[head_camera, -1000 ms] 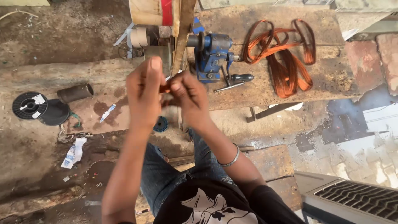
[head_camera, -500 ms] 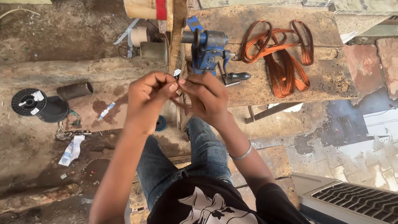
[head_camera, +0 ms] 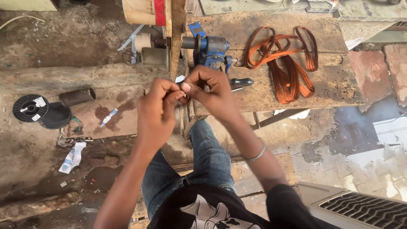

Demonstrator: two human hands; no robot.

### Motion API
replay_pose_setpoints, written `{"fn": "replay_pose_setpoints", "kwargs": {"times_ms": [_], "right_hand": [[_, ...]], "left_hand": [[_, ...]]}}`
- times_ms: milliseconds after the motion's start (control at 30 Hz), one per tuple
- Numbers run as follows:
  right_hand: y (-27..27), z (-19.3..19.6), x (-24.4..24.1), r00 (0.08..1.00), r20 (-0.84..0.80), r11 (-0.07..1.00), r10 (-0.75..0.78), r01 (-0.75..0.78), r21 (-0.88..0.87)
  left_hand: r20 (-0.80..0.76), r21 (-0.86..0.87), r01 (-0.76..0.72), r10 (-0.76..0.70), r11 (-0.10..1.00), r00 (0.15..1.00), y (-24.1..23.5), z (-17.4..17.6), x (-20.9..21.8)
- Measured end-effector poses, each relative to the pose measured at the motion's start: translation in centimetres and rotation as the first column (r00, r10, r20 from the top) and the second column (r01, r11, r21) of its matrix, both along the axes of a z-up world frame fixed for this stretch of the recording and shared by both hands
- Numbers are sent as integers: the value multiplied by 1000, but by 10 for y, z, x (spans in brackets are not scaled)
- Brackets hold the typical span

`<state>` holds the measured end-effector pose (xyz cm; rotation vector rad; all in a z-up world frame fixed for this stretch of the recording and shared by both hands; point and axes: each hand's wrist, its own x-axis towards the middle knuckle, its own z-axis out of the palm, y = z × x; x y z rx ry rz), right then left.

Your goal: Manually wind copper wire onto a wooden jig using a hand-cranked machine to create motor coils.

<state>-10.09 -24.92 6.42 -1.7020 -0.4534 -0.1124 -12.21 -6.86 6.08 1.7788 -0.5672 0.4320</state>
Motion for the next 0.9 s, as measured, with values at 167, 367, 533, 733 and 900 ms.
{"fn": "replay_pose_setpoints", "kwargs": {"times_ms": [167,367,533,733,900], "right_hand": [[9,-3,-10,998,-58,968,40,-25,251],[10,-5,-10,997,16,995,-77,76,60],[14,-20,-18,994,92,990,-66,54,129],[12,-21,-18,994,75,987,-77,66,146],[16,-17,-18,998,58,990,-33,24,141]], "left_hand": [[-349,-432,75,-243,899,905,-8,-8,1],[-558,-622,-10,-434,783,708,1,-2,-1],[-475,-715,38,-525,698,706,4,-9,-9],[-471,-656,38,-448,753,760,2,-9,-14],[-423,-698,51,-468,714,776,9,-17,-16]]}}
